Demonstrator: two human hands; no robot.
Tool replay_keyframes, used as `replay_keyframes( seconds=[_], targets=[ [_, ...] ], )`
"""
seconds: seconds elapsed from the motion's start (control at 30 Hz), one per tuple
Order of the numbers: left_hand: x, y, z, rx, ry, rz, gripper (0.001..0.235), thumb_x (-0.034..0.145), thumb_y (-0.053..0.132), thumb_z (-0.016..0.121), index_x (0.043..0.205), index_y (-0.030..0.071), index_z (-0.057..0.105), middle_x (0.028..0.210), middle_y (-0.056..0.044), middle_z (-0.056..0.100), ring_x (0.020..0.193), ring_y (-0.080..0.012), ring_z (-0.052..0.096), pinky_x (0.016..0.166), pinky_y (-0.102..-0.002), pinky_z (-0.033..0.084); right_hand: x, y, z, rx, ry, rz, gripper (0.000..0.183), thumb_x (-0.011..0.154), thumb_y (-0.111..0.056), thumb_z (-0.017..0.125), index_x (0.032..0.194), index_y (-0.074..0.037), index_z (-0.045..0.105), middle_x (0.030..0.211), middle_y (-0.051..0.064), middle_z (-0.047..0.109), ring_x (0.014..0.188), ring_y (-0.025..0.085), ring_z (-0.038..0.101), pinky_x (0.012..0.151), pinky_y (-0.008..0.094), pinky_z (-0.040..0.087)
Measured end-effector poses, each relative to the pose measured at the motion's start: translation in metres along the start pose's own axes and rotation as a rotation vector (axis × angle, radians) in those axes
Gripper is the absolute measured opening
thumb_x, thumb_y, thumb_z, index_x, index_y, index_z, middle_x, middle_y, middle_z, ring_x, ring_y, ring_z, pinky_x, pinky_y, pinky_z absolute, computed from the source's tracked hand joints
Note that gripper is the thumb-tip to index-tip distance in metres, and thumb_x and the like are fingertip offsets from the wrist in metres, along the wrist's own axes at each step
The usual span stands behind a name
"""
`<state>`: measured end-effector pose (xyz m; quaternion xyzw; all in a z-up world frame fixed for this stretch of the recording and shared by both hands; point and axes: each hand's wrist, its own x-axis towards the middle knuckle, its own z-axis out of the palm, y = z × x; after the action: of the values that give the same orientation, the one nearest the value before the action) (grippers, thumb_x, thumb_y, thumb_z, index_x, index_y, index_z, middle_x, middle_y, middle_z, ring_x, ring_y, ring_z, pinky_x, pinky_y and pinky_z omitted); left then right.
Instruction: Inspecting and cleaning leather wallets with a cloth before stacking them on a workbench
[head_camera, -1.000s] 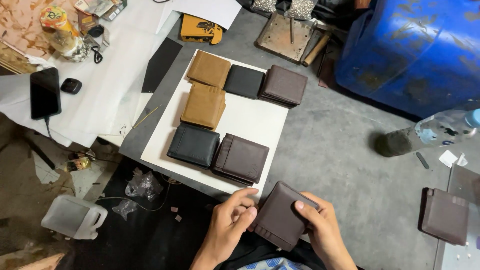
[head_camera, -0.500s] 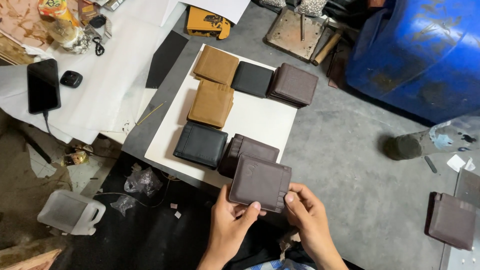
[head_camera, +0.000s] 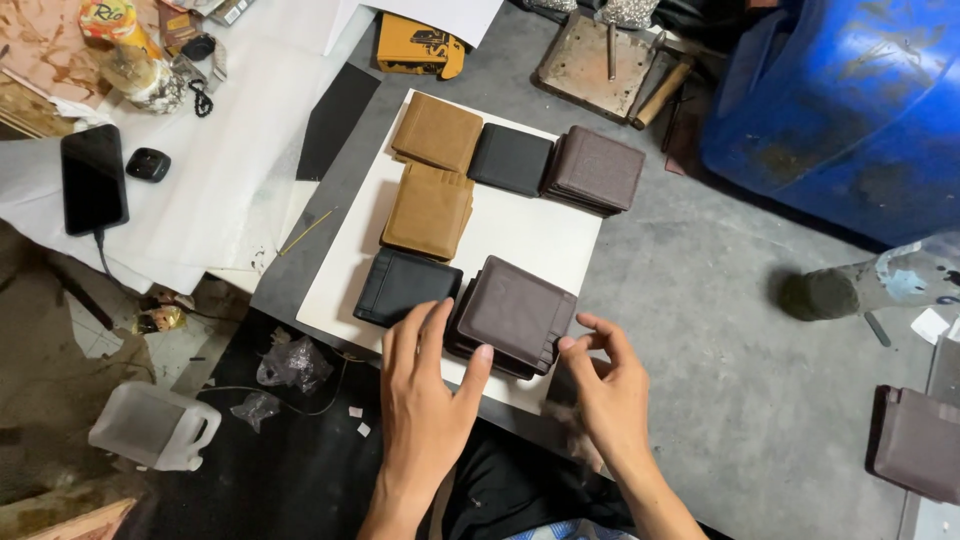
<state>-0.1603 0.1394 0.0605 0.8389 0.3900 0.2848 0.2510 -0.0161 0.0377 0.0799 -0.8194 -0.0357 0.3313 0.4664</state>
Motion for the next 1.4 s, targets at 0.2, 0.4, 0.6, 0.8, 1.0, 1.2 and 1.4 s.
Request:
replay_keyframes(
  seconds=[0.2,0.4,0.6,0.8,1.0,1.2,1.4],
  targets=[
    [-0.006,-0.008,0.009,-0.144,0.007,0.015,0.041,0.097,0.022,0.064,0.131,0.0,0.063,0.126,-0.015,0.066,0.117,-0.0299,0.064,0.1,-0.041,0.054,0.013,0.024,0.005,0.236,-0.104,-0.073,0.043,0.094,-0.021,0.063,0.135,-0.009,0.07,0.082,0.001,0.057,0.064,0.012,0.051,0.056,0.038,0.067],
    [-0.009,-0.01,0.009,-0.25,-0.023,-0.08,0.042,0.1,0.023,0.054,0.136,0.0,0.059,0.14,-0.016,0.062,0.129,-0.0308,0.061,0.107,-0.041,0.051,0.012,0.018,0.005,0.267,-0.076,-0.01,0.045,0.1,-0.026,0.049,0.136,-0.007,0.067,0.093,0.0,0.064,0.109,0.015,0.062,0.078,0.043,0.07],
    [-0.006,-0.006,0.002,-0.408,-0.207,-0.252,0.066,0.1,0.05,0.035,0.148,0.006,0.051,0.149,-0.015,0.06,0.138,-0.0311,0.057,0.108,-0.04,0.046,0.005,0.02,0.01,0.081,-0.294,-0.008,0.068,0.099,-0.047,0.022,0.157,-0.021,0.046,0.129,0.005,0.069,0.11,0.017,0.065,0.095,0.04,0.065],
    [-0.002,-0.006,0.005,-0.343,-0.149,-0.268,0.063,0.099,0.05,0.038,0.142,0.007,0.055,0.138,-0.017,0.068,0.122,-0.034,0.068,0.101,-0.041,0.052,-0.013,-0.003,0.011,-0.32,-0.313,-0.175,0.071,0.095,-0.055,0.016,0.161,-0.034,0.033,0.144,0.0,0.064,0.133,0.023,0.058,0.103,0.043,0.042],
    [-0.004,0.0,0.001,-0.286,-0.111,-0.291,0.065,0.099,0.051,0.035,0.149,0.011,0.048,0.151,-0.014,0.058,0.135,-0.0355,0.057,0.106,-0.045,0.044,0.006,0.035,0.007,0.045,-0.204,-0.177,0.074,0.1,-0.052,0.021,0.164,-0.018,0.033,0.071,-0.002,0.039,0.064,0.014,0.038,0.06,0.031,0.043],
    [-0.018,0.006,-0.004,-0.287,0.277,0.041,0.033,0.099,0.01,0.048,0.125,-0.001,0.064,0.127,-0.013,0.07,0.114,-0.0291,0.069,0.099,-0.039,0.056,0.014,0.061,-0.026,0.607,-0.078,0.142,0.036,0.099,-0.014,0.049,0.122,0.003,0.071,0.072,0.003,0.039,0.055,0.013,0.024,0.05,0.03,0.017],
    [-0.062,0.045,0.033,-0.511,-0.158,0.11,0.025,0.093,0.015,0.058,0.111,0.006,0.072,0.1,-0.007,0.076,0.087,-0.0209,0.072,0.082,-0.033,0.058,0.009,0.117,-0.065,1.279,-0.248,-0.099,0.039,0.094,-0.024,0.056,0.115,0.006,0.07,0.074,0.007,0.044,0.049,0.013,0.027,0.044,0.028,0.024]
  ],
)
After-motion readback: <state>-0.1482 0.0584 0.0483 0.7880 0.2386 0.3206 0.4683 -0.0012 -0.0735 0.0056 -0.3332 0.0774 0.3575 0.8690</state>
